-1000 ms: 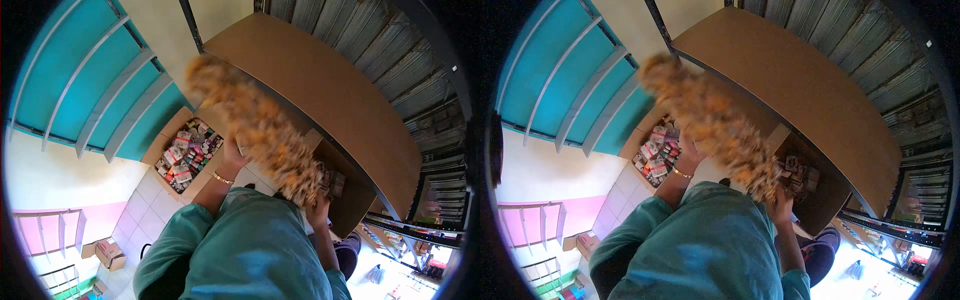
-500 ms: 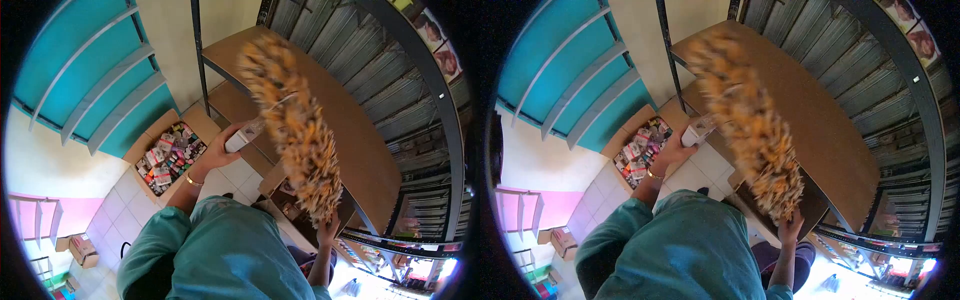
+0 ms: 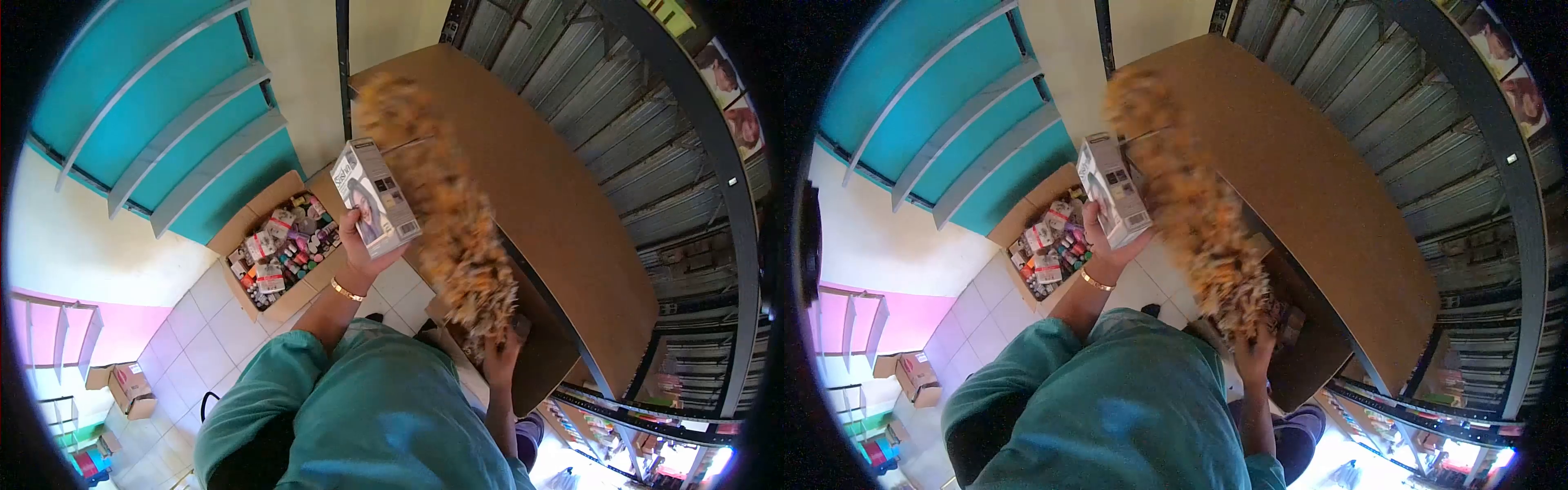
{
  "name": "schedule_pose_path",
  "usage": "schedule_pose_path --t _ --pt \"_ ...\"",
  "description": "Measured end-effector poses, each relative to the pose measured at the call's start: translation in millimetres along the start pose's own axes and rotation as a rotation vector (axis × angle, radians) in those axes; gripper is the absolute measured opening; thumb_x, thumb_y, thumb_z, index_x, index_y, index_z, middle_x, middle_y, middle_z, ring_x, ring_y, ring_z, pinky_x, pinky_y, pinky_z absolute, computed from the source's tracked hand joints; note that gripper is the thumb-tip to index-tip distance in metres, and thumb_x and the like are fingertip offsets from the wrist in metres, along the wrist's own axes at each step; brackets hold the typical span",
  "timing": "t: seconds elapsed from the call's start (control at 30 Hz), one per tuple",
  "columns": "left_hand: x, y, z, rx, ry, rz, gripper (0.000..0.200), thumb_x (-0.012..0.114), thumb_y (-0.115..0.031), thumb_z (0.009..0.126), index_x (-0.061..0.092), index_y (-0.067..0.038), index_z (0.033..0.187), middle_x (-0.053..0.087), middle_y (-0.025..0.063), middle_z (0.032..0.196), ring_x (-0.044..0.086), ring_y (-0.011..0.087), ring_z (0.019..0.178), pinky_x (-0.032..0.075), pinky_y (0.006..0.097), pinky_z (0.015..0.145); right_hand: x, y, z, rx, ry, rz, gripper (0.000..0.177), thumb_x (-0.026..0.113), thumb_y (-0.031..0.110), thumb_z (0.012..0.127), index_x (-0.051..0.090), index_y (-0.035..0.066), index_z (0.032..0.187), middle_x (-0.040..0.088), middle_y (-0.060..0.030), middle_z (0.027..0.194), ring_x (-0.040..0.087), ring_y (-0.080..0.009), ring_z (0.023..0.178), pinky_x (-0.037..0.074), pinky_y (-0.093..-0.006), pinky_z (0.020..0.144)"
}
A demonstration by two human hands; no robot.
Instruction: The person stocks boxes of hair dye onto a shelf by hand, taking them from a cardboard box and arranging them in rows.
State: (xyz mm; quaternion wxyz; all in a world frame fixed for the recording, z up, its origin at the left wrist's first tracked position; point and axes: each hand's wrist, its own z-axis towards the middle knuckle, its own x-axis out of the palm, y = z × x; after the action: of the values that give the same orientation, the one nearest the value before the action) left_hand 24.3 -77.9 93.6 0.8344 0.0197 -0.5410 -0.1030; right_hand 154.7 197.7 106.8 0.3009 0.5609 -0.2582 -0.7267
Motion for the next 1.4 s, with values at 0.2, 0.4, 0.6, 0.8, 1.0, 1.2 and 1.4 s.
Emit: schedule_pose_path --t 0.2,0.4,0.6,0.8,1.0,1.2,1.4 --pt "38.8 6.6 8.8 0.12 -0.299 -0.369 0.057 0.052 -0.037 0.073 0.037 -0.016 0.123 0.03 0.0091 0.132 0.025 0.0293 0.123 0.024 0.0639 0.089 -1.4 11.4 -10.3 -0.066 0.07 0.131 0.035 0.053 0.01 0.079 0.045 -0.005 0.11 0.056 -0.0159 0.093 0.051 -0.0228 0.083 0.039 -0.0313 0.076" --pt "50.2 17.7 16.6 0.05 -0.284 0.411 0.052 0.047 -0.039 0.08 0.035 -0.012 0.123 0.039 0.0078 0.125 0.041 0.0279 0.113 0.031 0.0458 0.096 2.6 -3.4 -7.1 0.3 -0.055 0.195 0.035 0.051 0.011 0.079 0.045 -0.007 0.108 0.052 -0.0181 0.105 0.048 -0.0218 0.098 0.037 -0.0346 0.083" --pt "59.8 20.6 13.9 0.029 -0.365 0.523 0.067 0.041 -0.057 0.078 0.032 -0.009 0.123 0.039 0.0128 0.124 0.039 0.0309 0.114 0.035 0.0447 0.093 11.5 4.5 -27.3 -0.158 -0.025 -0.197 0.039 0.055 0.008 0.075 0.044 -0.004 0.111 0.052 -0.0181 0.1 0.048 -0.0223 0.095 0.038 -0.0337 0.082" --pt "72.8 21.9 28.4 0.135 -0.293 0.4 0.059 0.04 -0.052 0.082 0.033 -0.009 0.122 0.043 0.0107 0.119 0.041 0.026 0.112 0.037 0.0424 0.093 5.0 5.0 -6.2 0.277 -0.032 0.467 0.042 0.051 0.002 0.076 0.04 -0.004 0.116 0.05 -0.0108 0.1 0.048 -0.0169 0.089 0.04 -0.0272 0.075" --pt "47.1 13.0 20.5 0.147 -0.416 0.849 0.058 0.038 -0.051 0.083 0.035 -0.009 0.122 0.047 0.0089 0.116 0.047 0.0255 0.105 0.038 0.047 0.089 26.0 -28.7 -16.8 0.102 -0.112 0.222 0.041 0.051 0.002 0.076 0.039 -0.008 0.114 0.057 -0.0128 0.092 0.053 -0.0205 0.082 0.042 -0.0299 0.073" --pt "58.0 1.1 14.8 -0.011 -0.188 0.295 0.057 0.036 -0.052 0.083 0.037 -0.01 0.121 0.047 0.0096 0.114 0.045 0.0266 0.107 0.039 0.0455 0.088 -14.5 -2.7 -18.9 -0.049 0.066 0.199 0.045 0.051 0.004 0.078 0.036 -0.002 0.12 0.054 -0.0115 0.102 0.05 -0.0169 0.09 0.039 -0.0294 0.078" --pt "65.1 0.1 13.7 -0.267 -0.049 0.271 0.06 0.036 -0.055 0.081 0.037 -0.01 0.122 0.047 0.0157 0.114 0.046 0.0263 0.106 0.038 0.045 0.089 -26.0 19.5 23.4 0.186 0.009 0.184 0.043 0.053 0.008 0.075 0.041 -0.004 0.115 0.055 -0.0142 0.1 0.051 -0.0182 0.086 0.04 -0.0307 0.078"
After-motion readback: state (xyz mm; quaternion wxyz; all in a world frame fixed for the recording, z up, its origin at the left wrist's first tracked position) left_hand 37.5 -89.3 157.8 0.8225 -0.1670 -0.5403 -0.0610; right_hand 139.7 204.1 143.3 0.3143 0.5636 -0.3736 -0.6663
